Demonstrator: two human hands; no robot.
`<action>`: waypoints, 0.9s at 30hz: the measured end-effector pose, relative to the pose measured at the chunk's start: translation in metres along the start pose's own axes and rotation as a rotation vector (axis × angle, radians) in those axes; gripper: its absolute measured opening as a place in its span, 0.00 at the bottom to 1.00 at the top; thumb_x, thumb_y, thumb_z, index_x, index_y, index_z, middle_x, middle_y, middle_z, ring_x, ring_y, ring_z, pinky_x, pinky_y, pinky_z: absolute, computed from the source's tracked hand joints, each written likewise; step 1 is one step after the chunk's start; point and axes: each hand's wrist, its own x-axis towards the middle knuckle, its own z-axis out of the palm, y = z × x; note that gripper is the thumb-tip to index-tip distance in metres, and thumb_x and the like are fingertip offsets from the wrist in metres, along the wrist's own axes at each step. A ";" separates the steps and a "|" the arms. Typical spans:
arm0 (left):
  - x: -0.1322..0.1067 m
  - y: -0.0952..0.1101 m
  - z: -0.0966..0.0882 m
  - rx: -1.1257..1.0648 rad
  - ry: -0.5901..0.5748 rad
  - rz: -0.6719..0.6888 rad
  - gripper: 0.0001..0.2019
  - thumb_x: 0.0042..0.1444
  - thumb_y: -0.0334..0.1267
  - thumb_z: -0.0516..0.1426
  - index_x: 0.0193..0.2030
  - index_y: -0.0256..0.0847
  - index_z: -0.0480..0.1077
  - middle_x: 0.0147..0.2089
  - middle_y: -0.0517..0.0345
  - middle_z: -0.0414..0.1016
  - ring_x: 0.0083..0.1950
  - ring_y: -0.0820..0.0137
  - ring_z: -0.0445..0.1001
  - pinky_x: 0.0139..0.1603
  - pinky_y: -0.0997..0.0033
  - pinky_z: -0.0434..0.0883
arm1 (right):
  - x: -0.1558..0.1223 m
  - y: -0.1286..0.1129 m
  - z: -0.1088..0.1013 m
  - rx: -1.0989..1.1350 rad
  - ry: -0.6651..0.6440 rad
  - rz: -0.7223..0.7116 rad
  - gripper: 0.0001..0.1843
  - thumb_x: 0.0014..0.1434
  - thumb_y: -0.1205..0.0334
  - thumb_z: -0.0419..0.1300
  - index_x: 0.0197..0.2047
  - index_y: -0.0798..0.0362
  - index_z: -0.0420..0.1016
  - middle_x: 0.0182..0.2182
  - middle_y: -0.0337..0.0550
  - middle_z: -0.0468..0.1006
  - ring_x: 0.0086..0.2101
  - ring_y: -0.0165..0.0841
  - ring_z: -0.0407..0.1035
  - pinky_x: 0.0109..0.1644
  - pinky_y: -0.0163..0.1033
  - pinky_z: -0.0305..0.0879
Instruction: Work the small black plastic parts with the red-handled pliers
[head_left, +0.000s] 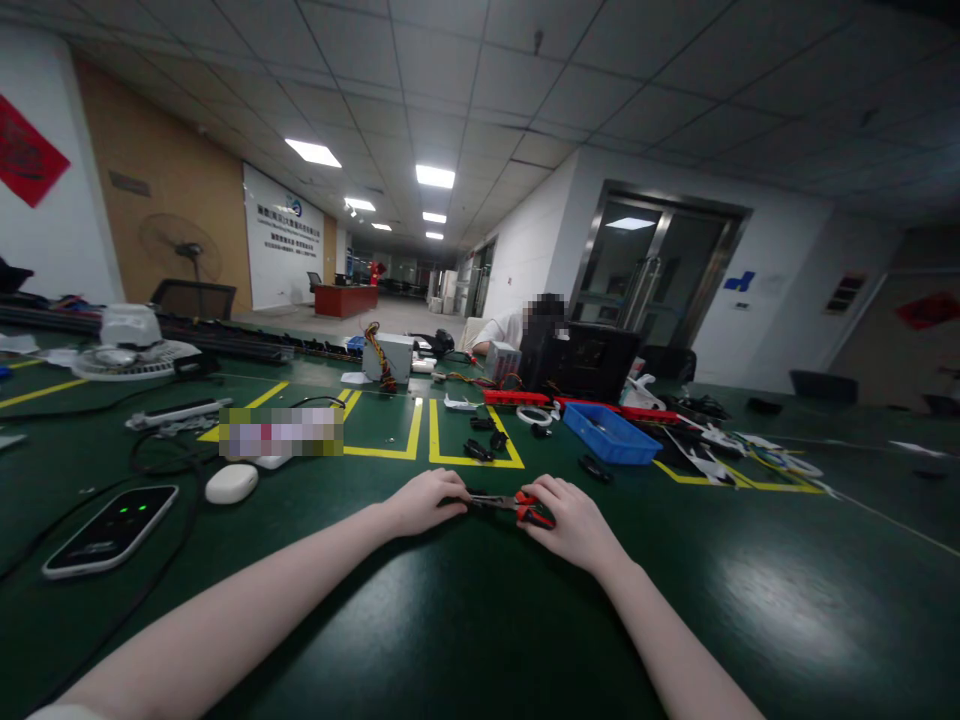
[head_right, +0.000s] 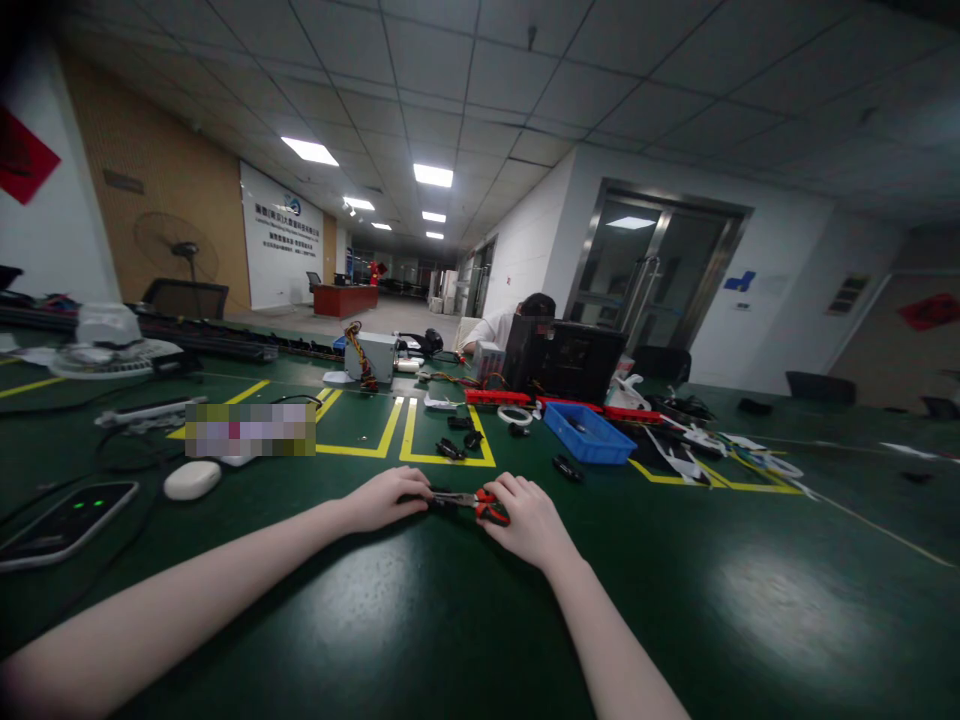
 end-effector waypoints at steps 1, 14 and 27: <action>0.000 0.000 0.000 -0.004 0.004 -0.002 0.09 0.63 0.37 0.56 0.47 0.42 0.75 0.49 0.53 0.74 0.50 0.64 0.72 0.54 0.63 0.69 | 0.000 0.000 0.000 -0.001 0.000 0.000 0.17 0.55 0.57 0.62 0.48 0.50 0.71 0.44 0.46 0.75 0.41 0.38 0.70 0.44 0.44 0.67; 0.004 -0.006 0.002 -0.062 0.038 -0.020 0.08 0.62 0.36 0.57 0.46 0.41 0.76 0.47 0.53 0.75 0.49 0.65 0.73 0.53 0.65 0.70 | 0.000 0.003 0.004 -0.032 0.049 -0.043 0.18 0.54 0.59 0.63 0.49 0.50 0.71 0.45 0.46 0.75 0.40 0.38 0.71 0.43 0.44 0.69; 0.004 -0.010 0.005 -0.094 0.051 0.001 0.08 0.59 0.38 0.61 0.43 0.42 0.78 0.51 0.53 0.74 0.50 0.65 0.73 0.55 0.65 0.69 | 0.001 -0.004 -0.002 0.122 -0.063 0.085 0.21 0.55 0.48 0.61 0.49 0.49 0.71 0.43 0.44 0.74 0.38 0.37 0.73 0.39 0.41 0.70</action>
